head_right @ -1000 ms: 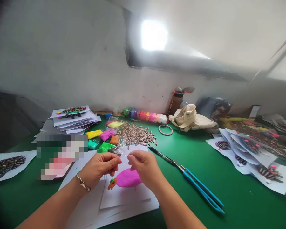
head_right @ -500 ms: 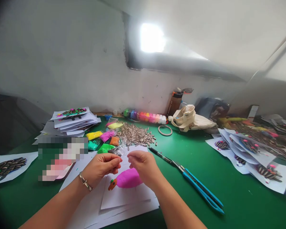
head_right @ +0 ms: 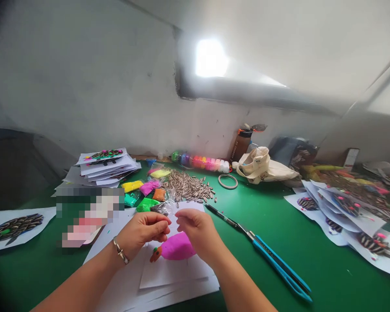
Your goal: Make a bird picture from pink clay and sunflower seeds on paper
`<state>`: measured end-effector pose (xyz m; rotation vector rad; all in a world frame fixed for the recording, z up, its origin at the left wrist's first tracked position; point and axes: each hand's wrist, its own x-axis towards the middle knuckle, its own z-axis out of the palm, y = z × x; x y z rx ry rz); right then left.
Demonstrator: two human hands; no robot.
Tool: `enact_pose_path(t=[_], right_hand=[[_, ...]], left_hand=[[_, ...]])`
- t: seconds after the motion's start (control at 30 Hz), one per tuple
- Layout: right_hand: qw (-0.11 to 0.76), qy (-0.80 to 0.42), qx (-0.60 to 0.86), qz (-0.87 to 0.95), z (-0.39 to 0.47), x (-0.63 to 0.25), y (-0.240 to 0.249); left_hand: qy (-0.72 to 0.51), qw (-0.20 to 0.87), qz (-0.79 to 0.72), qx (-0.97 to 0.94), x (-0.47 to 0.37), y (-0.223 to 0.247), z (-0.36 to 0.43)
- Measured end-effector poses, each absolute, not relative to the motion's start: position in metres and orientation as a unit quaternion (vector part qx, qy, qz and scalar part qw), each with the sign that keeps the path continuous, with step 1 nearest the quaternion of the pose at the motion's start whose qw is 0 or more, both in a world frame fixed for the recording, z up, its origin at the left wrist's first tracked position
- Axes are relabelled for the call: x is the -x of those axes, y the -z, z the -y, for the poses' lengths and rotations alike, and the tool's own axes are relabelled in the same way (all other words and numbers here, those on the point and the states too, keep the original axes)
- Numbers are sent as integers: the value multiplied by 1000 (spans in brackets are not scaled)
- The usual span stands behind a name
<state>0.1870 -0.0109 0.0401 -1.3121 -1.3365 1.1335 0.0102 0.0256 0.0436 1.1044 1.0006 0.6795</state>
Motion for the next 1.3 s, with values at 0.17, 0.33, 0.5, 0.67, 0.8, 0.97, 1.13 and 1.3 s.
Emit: enact_pose_path(t=[0.17, 0.33, 0.5, 0.67, 0.8, 0.97, 1.13, 1.3], right_hand=[[435, -419, 545, 581, 11, -189, -44], [405, -409, 552, 603, 13, -189, -39], [438, -457, 536, 559, 14, -187, -33], [427, -457, 542, 561, 11, -185, -36], [418, -433, 553, 576, 11, -184, -39], [391, -396, 570, 605, 29, -190, -35], [421, -421, 598, 536, 53, -210, -22], [425, -401, 630, 511, 65, -218, -8]], left_hand=[[-305, 663, -441, -522, -11, -41, -27], [-301, 661, -446, -523, -10, -37, -25], [-313, 658, -451, -515, -9, -36, -25], [-311, 658, -450, -517, -8, -35, -30], [-317, 645, -458, -524, -6, -33, -34], [-314, 638, -466, -527, -8, -32, -36], [-321, 654, -464, -503, -11, -25, -39], [-314, 665, -468, -489, -11, -20, -43]])
